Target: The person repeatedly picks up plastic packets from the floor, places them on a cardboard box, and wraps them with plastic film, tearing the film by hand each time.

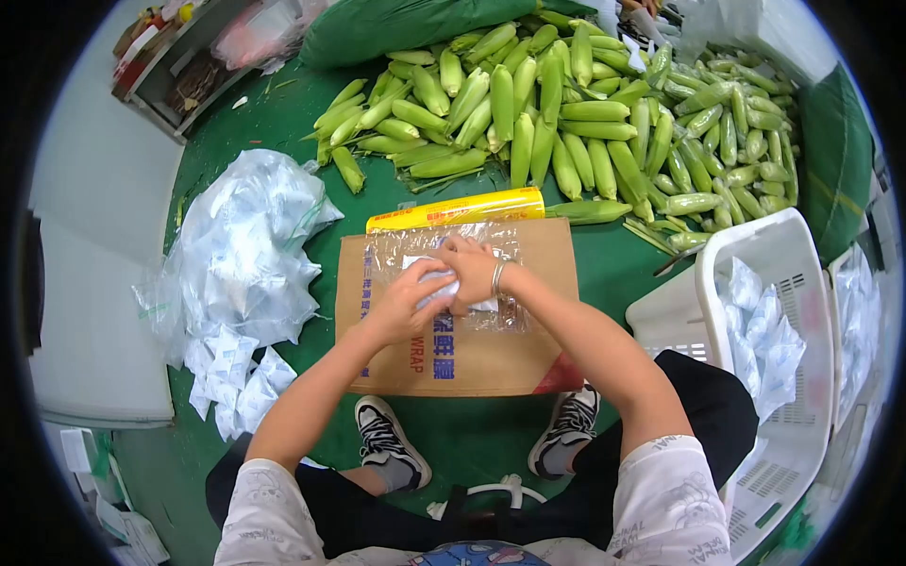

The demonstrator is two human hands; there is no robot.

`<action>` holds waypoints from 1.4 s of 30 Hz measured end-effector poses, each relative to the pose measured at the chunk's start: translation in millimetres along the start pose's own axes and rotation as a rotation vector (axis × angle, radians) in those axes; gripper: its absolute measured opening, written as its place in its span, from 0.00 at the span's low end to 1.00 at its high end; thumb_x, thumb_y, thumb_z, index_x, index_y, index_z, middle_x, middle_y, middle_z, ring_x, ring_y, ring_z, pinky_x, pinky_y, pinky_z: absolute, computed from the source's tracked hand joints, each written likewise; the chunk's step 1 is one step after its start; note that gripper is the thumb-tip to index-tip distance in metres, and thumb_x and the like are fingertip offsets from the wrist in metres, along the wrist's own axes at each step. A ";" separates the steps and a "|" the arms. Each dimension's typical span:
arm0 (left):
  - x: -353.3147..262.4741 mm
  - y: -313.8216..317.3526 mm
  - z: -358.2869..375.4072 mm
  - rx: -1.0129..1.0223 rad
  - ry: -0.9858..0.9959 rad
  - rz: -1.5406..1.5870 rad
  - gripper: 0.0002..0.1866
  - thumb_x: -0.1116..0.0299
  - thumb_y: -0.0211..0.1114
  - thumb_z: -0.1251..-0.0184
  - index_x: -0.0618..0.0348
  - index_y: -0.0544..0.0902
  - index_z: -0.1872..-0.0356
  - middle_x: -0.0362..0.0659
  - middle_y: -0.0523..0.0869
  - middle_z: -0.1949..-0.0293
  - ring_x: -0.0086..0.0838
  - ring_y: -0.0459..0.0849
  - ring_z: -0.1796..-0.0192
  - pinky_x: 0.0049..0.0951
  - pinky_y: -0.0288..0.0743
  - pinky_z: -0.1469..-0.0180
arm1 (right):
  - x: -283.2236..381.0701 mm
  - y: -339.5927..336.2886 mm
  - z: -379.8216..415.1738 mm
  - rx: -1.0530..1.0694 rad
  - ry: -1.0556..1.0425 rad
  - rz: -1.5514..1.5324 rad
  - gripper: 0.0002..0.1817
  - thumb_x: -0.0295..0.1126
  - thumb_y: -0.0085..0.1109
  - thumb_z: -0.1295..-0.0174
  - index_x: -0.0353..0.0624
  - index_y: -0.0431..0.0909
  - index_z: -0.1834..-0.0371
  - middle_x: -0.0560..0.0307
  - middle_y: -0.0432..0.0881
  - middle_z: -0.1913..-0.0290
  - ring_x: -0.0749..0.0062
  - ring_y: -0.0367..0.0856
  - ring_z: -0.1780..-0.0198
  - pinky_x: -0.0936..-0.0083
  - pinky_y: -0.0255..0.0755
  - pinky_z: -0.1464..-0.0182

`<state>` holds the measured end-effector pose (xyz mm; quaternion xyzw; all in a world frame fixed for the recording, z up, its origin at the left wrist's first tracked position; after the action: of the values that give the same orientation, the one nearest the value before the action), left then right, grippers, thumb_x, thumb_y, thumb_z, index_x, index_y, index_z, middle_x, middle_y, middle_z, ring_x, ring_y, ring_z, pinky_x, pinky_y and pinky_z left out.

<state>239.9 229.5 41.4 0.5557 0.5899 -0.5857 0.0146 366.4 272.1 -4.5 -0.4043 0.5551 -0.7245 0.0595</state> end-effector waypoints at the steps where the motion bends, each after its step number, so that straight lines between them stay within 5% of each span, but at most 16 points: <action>1: -0.3 0.4 1.0 0.040 0.036 -0.160 0.19 0.76 0.62 0.39 0.67 0.74 0.45 0.55 0.75 0.44 0.44 0.76 0.41 0.38 0.73 0.42 | -9.3 -5.8 -8.8 -0.006 0.011 -0.003 0.51 0.39 0.75 0.77 0.43 0.69 0.38 0.46 0.72 0.41 0.51 0.69 0.40 0.60 0.63 0.39; 5: 12.2 8.8 -2.7 0.157 0.194 -0.540 0.36 0.79 0.62 0.48 0.65 0.63 0.34 0.54 0.70 0.38 0.49 0.71 0.37 0.41 0.68 0.36 | -14.8 -9.4 -16.3 0.173 -0.070 -0.282 0.48 0.39 0.74 0.77 0.38 0.72 0.42 0.40 0.80 0.52 0.46 0.77 0.47 0.69 0.73 0.45; 10: 16.5 2.8 -4.9 0.086 0.158 -0.431 0.35 0.84 0.60 0.54 0.62 0.68 0.37 0.54 0.73 0.39 0.49 0.72 0.38 0.41 0.68 0.36 | 39.8 -7.7 87.9 -0.903 0.426 -0.133 0.43 0.36 0.73 0.62 0.34 0.64 0.40 0.40 0.71 0.44 0.46 0.67 0.40 0.55 0.59 0.38; 11: 15.1 2.3 -4.3 0.081 0.105 -0.370 0.35 0.86 0.59 0.55 0.62 0.69 0.38 0.55 0.74 0.40 0.50 0.72 0.38 0.41 0.68 0.36 | 53.8 9.9 104.4 -0.847 0.615 -0.089 0.42 0.36 0.75 0.61 0.37 0.64 0.41 0.42 0.70 0.46 0.47 0.66 0.42 0.54 0.58 0.40; 15: -5.9 -7.2 10.9 0.172 -0.048 -0.277 0.34 0.88 0.57 0.56 0.64 0.70 0.40 0.55 0.74 0.40 0.50 0.72 0.37 0.40 0.67 0.35 | 19.5 43.6 148.4 -0.948 0.538 -0.069 0.20 0.33 0.69 0.51 0.35 0.79 0.56 0.44 0.81 0.63 0.54 0.80 0.59 0.63 0.73 0.54; 19: -41.9 2.6 38.6 0.150 0.095 -0.381 0.35 0.86 0.59 0.56 0.61 0.70 0.39 0.55 0.75 0.41 0.51 0.76 0.41 0.41 0.72 0.39 | 26.1 -55.1 152.1 -1.047 0.647 -0.522 0.08 0.29 0.61 0.49 0.34 0.84 0.73 0.42 0.82 0.77 0.56 0.84 0.75 0.67 0.77 0.68; 23: -94.3 -3.4 43.3 0.305 -0.149 -0.121 0.33 0.77 0.69 0.56 0.62 0.74 0.41 0.54 0.80 0.46 0.49 0.79 0.45 0.38 0.73 0.41 | 89.4 -55.1 106.2 -0.681 0.436 -0.091 0.09 0.27 0.58 0.49 0.35 0.85 0.71 0.40 0.84 0.72 0.55 0.85 0.71 0.67 0.79 0.66; 25: -85.4 -2.0 54.4 0.408 -0.276 -0.036 0.33 0.74 0.72 0.55 0.63 0.75 0.42 0.53 0.82 0.48 0.46 0.80 0.46 0.36 0.73 0.41 | 134.6 -25.9 128.3 -0.318 0.385 -0.024 0.18 0.26 0.56 0.48 0.35 0.81 0.52 0.37 0.83 0.56 0.50 0.84 0.57 0.62 0.77 0.51; 27: -58.1 12.0 65.9 0.574 -0.313 0.294 0.32 0.67 0.77 0.54 0.63 0.78 0.44 0.49 0.84 0.50 0.34 0.81 0.48 0.30 0.72 0.43 | 174.6 -4.7 172.0 -0.472 0.057 0.122 0.32 0.26 0.56 0.47 0.32 0.64 0.35 0.35 0.70 0.38 0.46 0.71 0.38 0.57 0.63 0.35; 31: -7.4 57.7 81.8 0.754 -0.484 0.614 0.26 0.53 0.67 0.38 0.64 0.80 0.46 0.45 0.84 0.53 0.25 0.79 0.51 0.27 0.72 0.46 | 161.4 39.9 188.5 -0.275 -0.003 0.516 0.42 0.29 0.60 0.49 0.28 0.52 0.31 0.35 0.60 0.32 0.48 0.56 0.28 0.55 0.51 0.28; 33: -18.3 52.6 69.4 0.768 -0.449 0.626 0.27 0.48 0.61 0.33 0.65 0.80 0.49 0.47 0.84 0.55 0.26 0.78 0.53 0.26 0.71 0.48 | 145.7 51.4 178.0 -0.076 0.102 0.363 0.47 0.34 0.65 0.53 0.25 0.52 0.31 0.34 0.55 0.30 0.48 0.52 0.26 0.55 0.51 0.28; 35: -31.3 41.2 59.0 1.042 -0.467 -0.023 0.29 0.46 0.62 0.35 0.67 0.81 0.53 0.51 0.84 0.58 0.33 0.80 0.53 0.29 0.72 0.49 | 127.0 53.2 169.9 -0.073 0.073 0.179 0.53 0.40 0.70 0.60 0.24 0.53 0.33 0.31 0.61 0.33 0.48 0.60 0.30 0.56 0.57 0.31; 36: -50.6 18.5 48.1 0.379 0.139 -0.337 0.31 0.43 0.64 0.40 0.68 0.81 0.55 0.54 0.82 0.59 0.42 0.80 0.54 0.35 0.74 0.52 | 123.8 51.4 165.1 0.041 0.041 0.112 0.53 0.42 0.70 0.62 0.24 0.56 0.34 0.33 0.65 0.36 0.47 0.65 0.34 0.58 0.61 0.33; 39: -93.8 -8.4 47.4 0.351 0.064 -0.421 0.34 0.41 0.68 0.47 0.67 0.80 0.56 0.53 0.81 0.59 0.47 0.80 0.55 0.40 0.75 0.54 | 104.3 33.3 130.2 0.536 0.120 0.031 0.43 0.42 0.69 0.65 0.39 0.69 0.39 0.44 0.78 0.47 0.50 0.80 0.51 0.65 0.70 0.43; 41: -102.2 11.9 66.4 0.510 -0.114 -0.426 0.37 0.38 0.69 0.52 0.66 0.80 0.55 0.53 0.79 0.56 0.47 0.80 0.55 0.40 0.76 0.56 | 57.4 53.7 96.4 0.941 0.113 -0.432 0.38 0.42 0.68 0.62 0.44 0.73 0.41 0.49 0.79 0.48 0.56 0.80 0.53 0.64 0.70 0.43; 42: -99.2 13.0 64.8 0.292 -0.021 -0.516 0.36 0.36 0.69 0.53 0.63 0.81 0.57 0.52 0.82 0.61 0.45 0.83 0.58 0.40 0.77 0.59 | 58.2 40.6 86.2 0.933 0.109 -0.433 0.38 0.42 0.68 0.62 0.44 0.73 0.41 0.49 0.79 0.48 0.56 0.80 0.53 0.64 0.70 0.43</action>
<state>245.5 116.4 78.6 0.3775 0.6210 -0.6545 -0.2084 369.1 160.5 -3.9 -0.4022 0.0789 -0.9106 0.0530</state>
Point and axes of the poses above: each hand's wrist, its own z-axis away from the middle knuckle, its own y-axis out of the palm, x = y × z, the point moved 5 cm from there along -z, towards the middle knuckle
